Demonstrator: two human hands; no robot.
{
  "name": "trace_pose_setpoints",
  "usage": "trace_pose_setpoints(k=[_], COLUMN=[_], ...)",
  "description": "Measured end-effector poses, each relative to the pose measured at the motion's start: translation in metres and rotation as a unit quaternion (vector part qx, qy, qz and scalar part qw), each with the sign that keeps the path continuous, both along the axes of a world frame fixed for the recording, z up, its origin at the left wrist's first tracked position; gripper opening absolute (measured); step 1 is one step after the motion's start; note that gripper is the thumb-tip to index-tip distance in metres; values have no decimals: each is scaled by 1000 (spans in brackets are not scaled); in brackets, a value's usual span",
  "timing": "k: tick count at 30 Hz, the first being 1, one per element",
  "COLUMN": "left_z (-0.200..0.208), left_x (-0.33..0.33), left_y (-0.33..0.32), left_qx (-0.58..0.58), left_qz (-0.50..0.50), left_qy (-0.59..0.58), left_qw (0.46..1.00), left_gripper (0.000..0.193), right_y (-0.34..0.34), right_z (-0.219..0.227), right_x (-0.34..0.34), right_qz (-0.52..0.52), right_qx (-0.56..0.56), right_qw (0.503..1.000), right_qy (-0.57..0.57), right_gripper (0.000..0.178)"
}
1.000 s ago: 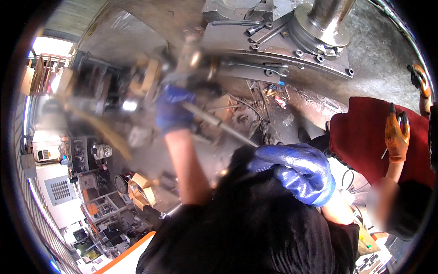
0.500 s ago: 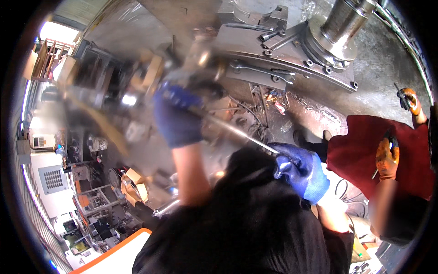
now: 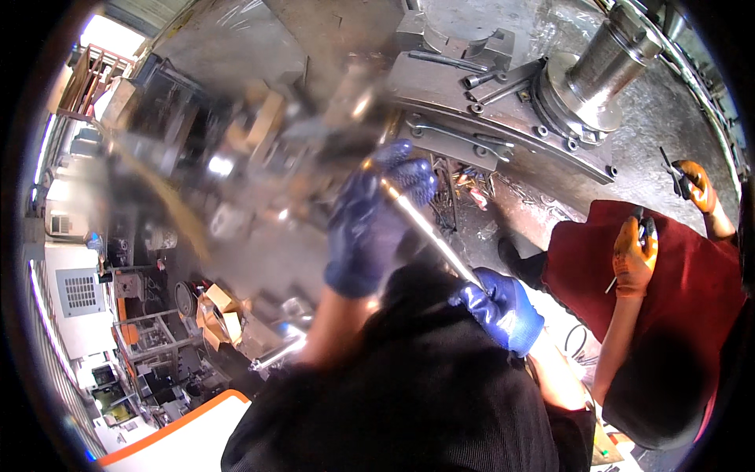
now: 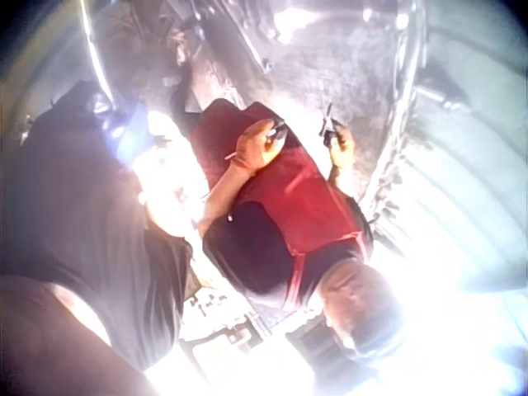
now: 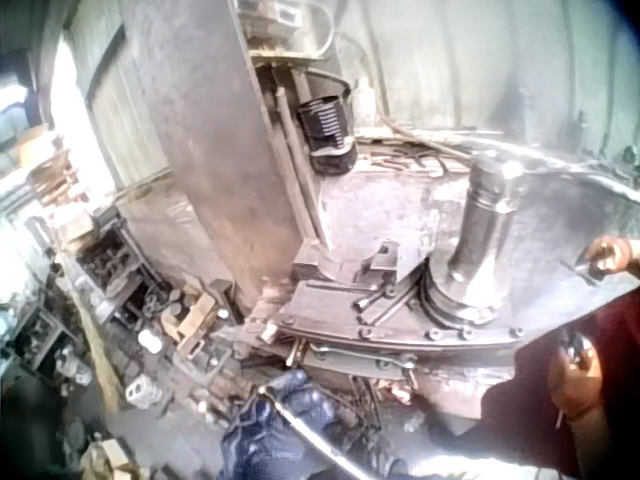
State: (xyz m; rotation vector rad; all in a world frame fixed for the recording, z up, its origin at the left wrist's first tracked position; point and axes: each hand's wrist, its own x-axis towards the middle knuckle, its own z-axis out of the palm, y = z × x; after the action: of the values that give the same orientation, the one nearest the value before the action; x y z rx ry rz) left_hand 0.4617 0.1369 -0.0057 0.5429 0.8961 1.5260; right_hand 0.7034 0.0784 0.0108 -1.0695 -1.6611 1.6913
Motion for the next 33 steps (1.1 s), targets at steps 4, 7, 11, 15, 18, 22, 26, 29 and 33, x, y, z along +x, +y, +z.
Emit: trace_pose_setpoints(k=[4, 7, 11, 15, 18, 22, 26, 29, 33], left_z=[8, 50, 52, 51, 30, 23, 23, 8, 9], left_x=[-26, -24, -24, -8, -20, -16, -23, -31, -10], left_y=[6, 20, 9, 11, 12, -3, -5, -3, -3], left_qx=[98, 122, 92, 49, 87, 152, 94, 96, 9], left_qz=[-3, -57, -55, -9, -36, 94, 38, -10, -76], left_qy=[144, -242, -149, -27, -85, 113, 350, 437, 22], left_qw=[985, 961, 983, 998, 992, 977, 931, 894, 997], left_gripper=[50, 47, 35, 30, 27, 28, 35, 29, 28], right_y=[1, -12, -9, -7, -5, -6, -8, 0, 6], right_z=[6, 5, 6, 15, 12, 16, 22, 26, 42], right_x=[3, 6, 7, 5, 9, 18, 26, 30, 13], right_qz=[18, 37, 53, 1, -6, -34, -98, -101, -144], right_qx=[-62, 1, 17, -6, 31, 66, 95, 87, 99], right_qw=[997, 997, 995, 999, 998, 994, 981, 977, 976], right_qy=[46, -69, -79, -53, -47, -76, -139, -166, -132], right_gripper=[38, 46, 46, 45, 42, 38, 37, 39, 41])
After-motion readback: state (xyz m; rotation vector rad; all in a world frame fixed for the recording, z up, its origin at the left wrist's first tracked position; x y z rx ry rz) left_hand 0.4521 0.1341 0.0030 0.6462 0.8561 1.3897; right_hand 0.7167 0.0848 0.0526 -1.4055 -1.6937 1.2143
